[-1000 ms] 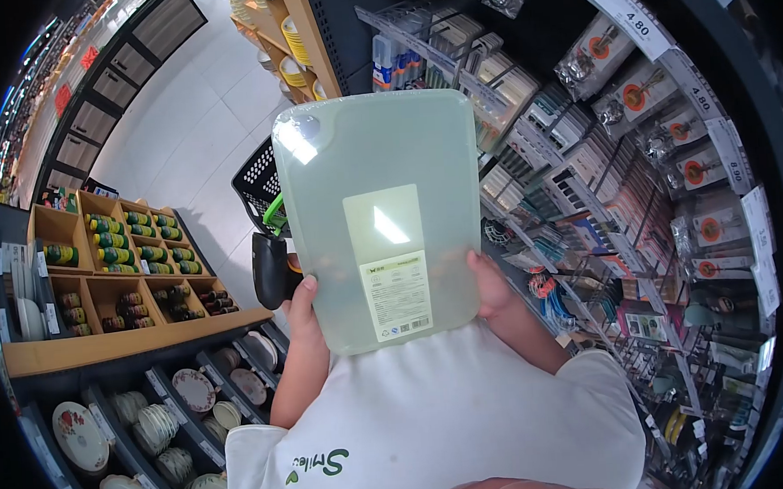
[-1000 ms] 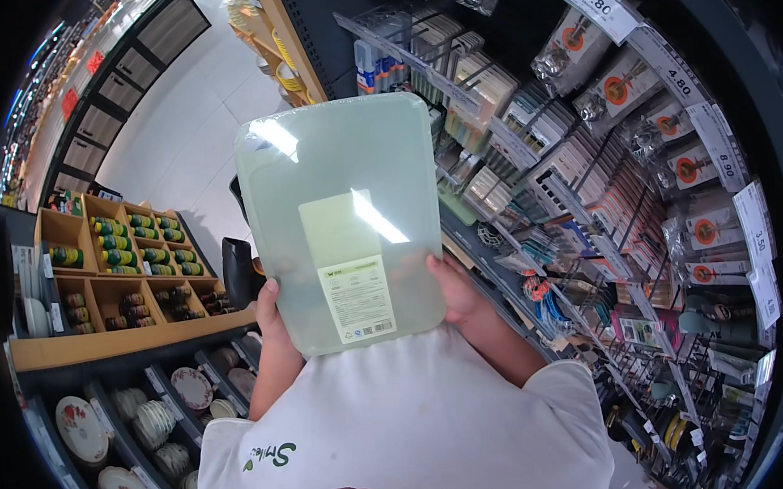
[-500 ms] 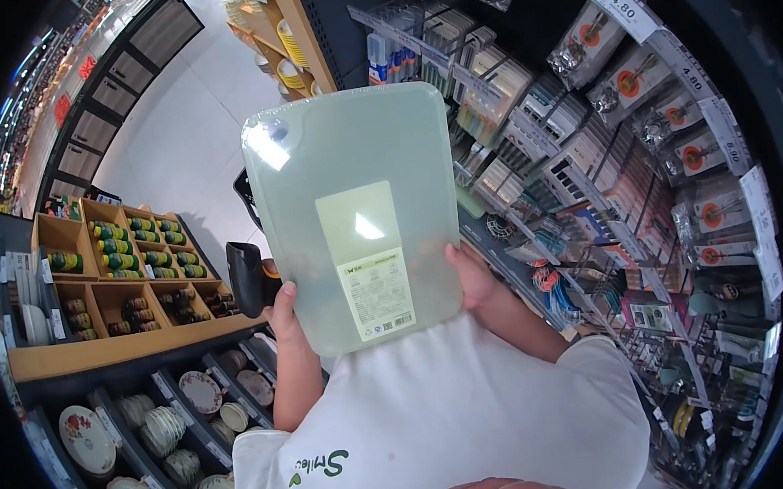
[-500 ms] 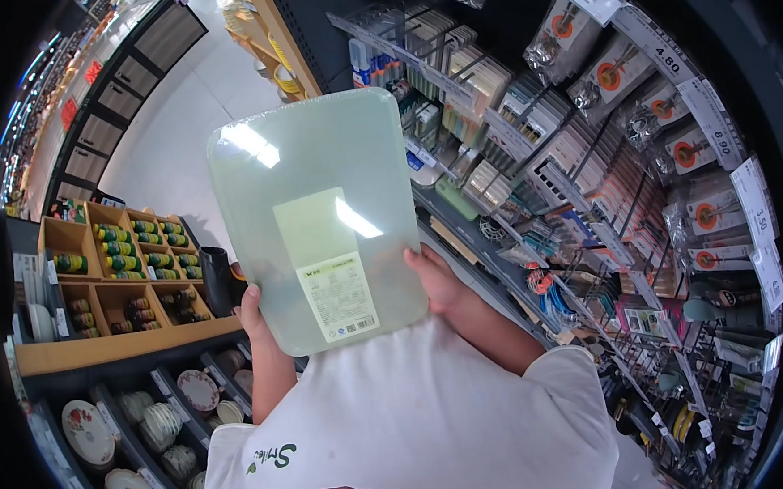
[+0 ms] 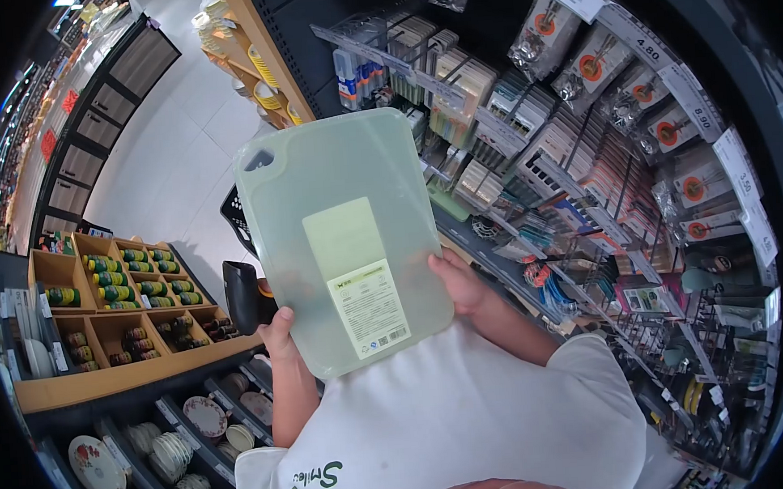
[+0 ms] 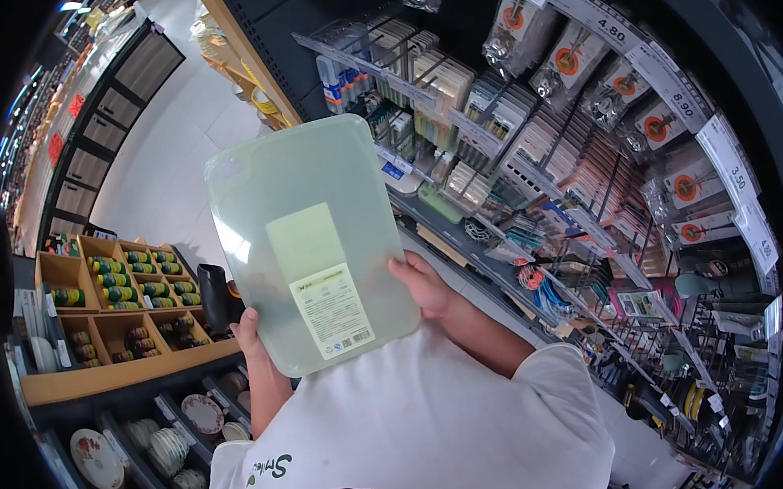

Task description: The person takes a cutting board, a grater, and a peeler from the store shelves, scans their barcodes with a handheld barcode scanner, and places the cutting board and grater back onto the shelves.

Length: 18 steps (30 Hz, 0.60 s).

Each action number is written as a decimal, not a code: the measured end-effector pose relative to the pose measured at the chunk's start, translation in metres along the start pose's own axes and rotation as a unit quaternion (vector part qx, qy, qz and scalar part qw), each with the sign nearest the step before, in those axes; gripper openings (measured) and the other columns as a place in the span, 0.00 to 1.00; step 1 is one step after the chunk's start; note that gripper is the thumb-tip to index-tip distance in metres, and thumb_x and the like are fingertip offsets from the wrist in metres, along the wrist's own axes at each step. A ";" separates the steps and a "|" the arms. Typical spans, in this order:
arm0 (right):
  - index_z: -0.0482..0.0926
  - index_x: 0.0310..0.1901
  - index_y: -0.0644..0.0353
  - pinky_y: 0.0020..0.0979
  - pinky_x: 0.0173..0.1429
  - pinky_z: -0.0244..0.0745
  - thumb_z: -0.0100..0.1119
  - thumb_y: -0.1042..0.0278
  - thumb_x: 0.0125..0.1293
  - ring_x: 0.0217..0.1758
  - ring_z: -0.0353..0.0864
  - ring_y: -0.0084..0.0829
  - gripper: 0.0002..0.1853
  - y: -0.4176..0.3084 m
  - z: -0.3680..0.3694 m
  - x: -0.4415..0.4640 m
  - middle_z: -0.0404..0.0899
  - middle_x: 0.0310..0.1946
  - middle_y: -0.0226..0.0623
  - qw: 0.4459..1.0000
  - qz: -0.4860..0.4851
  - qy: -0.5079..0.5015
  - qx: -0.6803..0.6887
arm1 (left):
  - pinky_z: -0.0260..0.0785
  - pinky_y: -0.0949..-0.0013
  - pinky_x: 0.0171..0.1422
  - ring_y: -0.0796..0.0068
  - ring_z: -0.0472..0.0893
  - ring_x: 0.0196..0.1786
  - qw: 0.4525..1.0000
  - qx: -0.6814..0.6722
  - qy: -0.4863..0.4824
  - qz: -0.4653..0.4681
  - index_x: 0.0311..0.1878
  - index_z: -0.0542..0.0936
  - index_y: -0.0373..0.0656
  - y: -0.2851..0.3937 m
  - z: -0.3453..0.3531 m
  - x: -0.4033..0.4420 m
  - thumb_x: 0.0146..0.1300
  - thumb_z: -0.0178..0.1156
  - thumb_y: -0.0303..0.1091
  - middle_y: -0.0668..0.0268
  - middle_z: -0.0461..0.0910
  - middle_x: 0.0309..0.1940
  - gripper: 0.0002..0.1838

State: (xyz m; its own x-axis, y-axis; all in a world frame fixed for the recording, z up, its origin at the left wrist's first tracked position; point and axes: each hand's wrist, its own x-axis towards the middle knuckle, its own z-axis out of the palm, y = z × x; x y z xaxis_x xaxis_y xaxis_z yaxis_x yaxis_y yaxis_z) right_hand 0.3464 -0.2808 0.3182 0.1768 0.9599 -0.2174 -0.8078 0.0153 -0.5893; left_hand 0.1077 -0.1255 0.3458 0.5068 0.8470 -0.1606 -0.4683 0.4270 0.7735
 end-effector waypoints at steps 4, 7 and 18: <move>0.69 0.58 0.65 0.30 0.59 0.71 0.44 0.65 0.73 0.55 0.76 0.28 0.17 -0.001 -0.005 -0.001 0.76 0.52 0.37 0.998 0.000 -0.016 -0.056 | 0.70 0.63 0.58 0.63 0.77 0.52 0.998 0.068 -0.011 -0.014 0.59 0.70 0.36 -0.009 -0.013 0.001 0.57 0.59 0.44 0.57 0.76 0.51 0.30; 0.68 0.59 0.65 0.29 0.60 0.70 0.45 0.67 0.73 0.55 0.74 0.25 0.17 -0.003 0.003 0.003 0.75 0.52 0.35 0.990 -0.025 -0.021 -0.140 | 0.70 0.62 0.56 0.61 0.77 0.51 0.998 0.041 0.043 -0.027 0.58 0.70 0.35 0.000 0.006 -0.002 0.58 0.57 0.43 0.55 0.76 0.51 0.28; 0.65 0.61 0.66 0.28 0.62 0.66 0.45 0.71 0.72 0.58 0.72 0.24 0.19 -0.009 0.011 0.011 0.73 0.55 0.35 0.978 -0.047 -0.046 -0.199 | 0.71 0.60 0.55 0.58 0.78 0.51 0.994 -0.034 0.077 -0.072 0.58 0.69 0.35 0.024 0.047 0.004 0.57 0.55 0.43 0.53 0.77 0.48 0.29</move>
State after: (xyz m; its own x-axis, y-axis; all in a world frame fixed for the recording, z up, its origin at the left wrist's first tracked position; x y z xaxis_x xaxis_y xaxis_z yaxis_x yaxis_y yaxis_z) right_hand 0.3493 -0.2668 0.3292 0.1728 0.9811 -0.0873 -0.5046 0.0120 -0.8633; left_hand 0.1324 -0.1269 0.3920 0.4577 0.8116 -0.3629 -0.4497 0.5635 0.6930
